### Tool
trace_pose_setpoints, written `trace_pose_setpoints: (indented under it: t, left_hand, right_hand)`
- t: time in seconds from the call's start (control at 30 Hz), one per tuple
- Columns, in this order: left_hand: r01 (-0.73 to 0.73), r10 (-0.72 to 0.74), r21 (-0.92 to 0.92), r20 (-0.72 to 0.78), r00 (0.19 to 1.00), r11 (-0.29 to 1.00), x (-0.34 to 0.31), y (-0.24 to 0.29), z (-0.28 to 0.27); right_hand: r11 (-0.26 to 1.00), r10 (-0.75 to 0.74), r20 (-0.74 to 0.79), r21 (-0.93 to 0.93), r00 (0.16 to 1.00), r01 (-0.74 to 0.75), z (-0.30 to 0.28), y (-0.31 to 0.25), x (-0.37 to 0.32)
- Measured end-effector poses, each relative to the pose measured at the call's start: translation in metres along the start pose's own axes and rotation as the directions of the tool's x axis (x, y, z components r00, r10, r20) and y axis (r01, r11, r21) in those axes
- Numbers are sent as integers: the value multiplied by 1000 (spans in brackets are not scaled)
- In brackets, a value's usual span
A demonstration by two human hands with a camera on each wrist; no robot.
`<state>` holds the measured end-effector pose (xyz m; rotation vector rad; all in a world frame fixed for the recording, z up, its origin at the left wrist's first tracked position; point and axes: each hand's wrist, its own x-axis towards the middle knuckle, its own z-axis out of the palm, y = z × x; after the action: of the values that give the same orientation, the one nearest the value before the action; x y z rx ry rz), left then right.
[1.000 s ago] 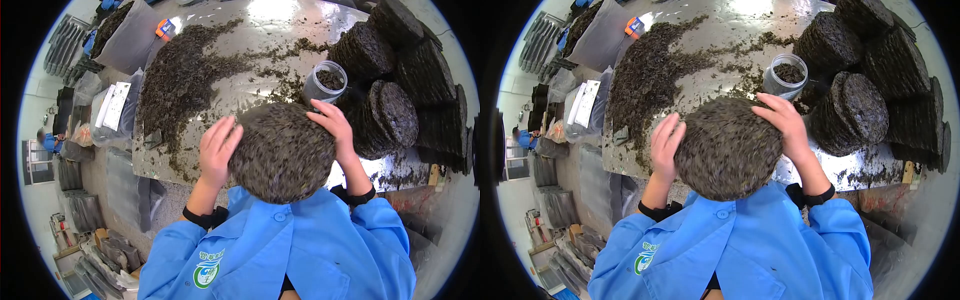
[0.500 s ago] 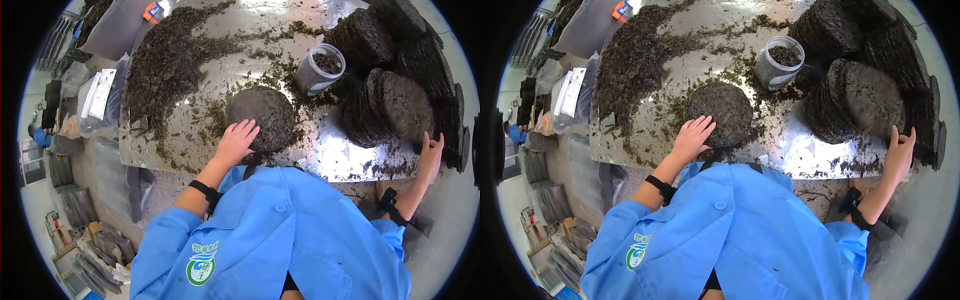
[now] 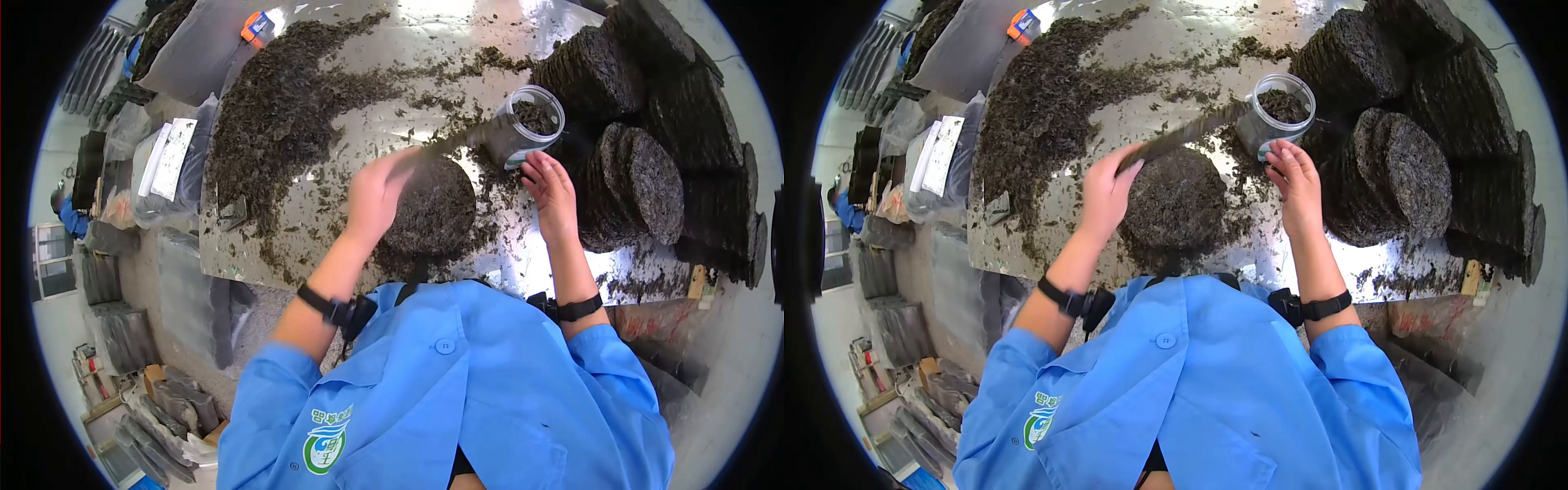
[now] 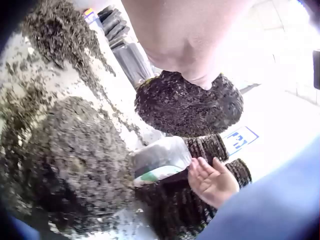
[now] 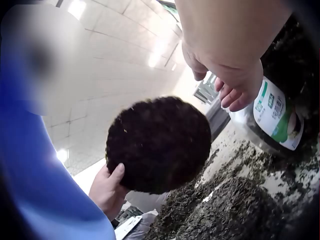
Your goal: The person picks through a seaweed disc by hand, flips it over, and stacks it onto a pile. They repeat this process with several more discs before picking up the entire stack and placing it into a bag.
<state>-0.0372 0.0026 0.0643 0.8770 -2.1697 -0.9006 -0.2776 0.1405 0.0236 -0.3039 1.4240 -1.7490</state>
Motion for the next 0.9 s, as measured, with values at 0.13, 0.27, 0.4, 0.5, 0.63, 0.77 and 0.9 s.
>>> trace_pose_setpoints:
  t: [0.13,0.27,0.4,0.5,0.63,0.77,0.9]
  left_hand:
    - [235,-280,-453,-34,959,860,20,-35,34]
    - [349,-346,-112,43,937,930,20,-5,19]
    - [-558,542,234,132,830,797,3,25,-5]
    - [-684,647,319,228,728,656,-15,34,-17]
    - [-632,641,460,162,750,623,-32,31,-30]
    - [-524,598,570,69,798,633,-41,16,-37]
    - [-490,583,575,27,812,655,-45,16,-35]
  right_hand:
    - [987,-86,36,-134,996,90,6,-7,-9]
    - [998,29,120,-50,992,-24,-3,-16,-25]
    - [917,210,278,276,937,-287,-4,-19,-34]
    - [979,202,201,-2,958,-206,14,-25,-35]
    - [990,90,266,-129,960,-57,30,-31,-42]
    - [989,54,286,-148,957,-12,35,-32,-46]
    - [994,9,293,-107,956,23,37,-35,-53]
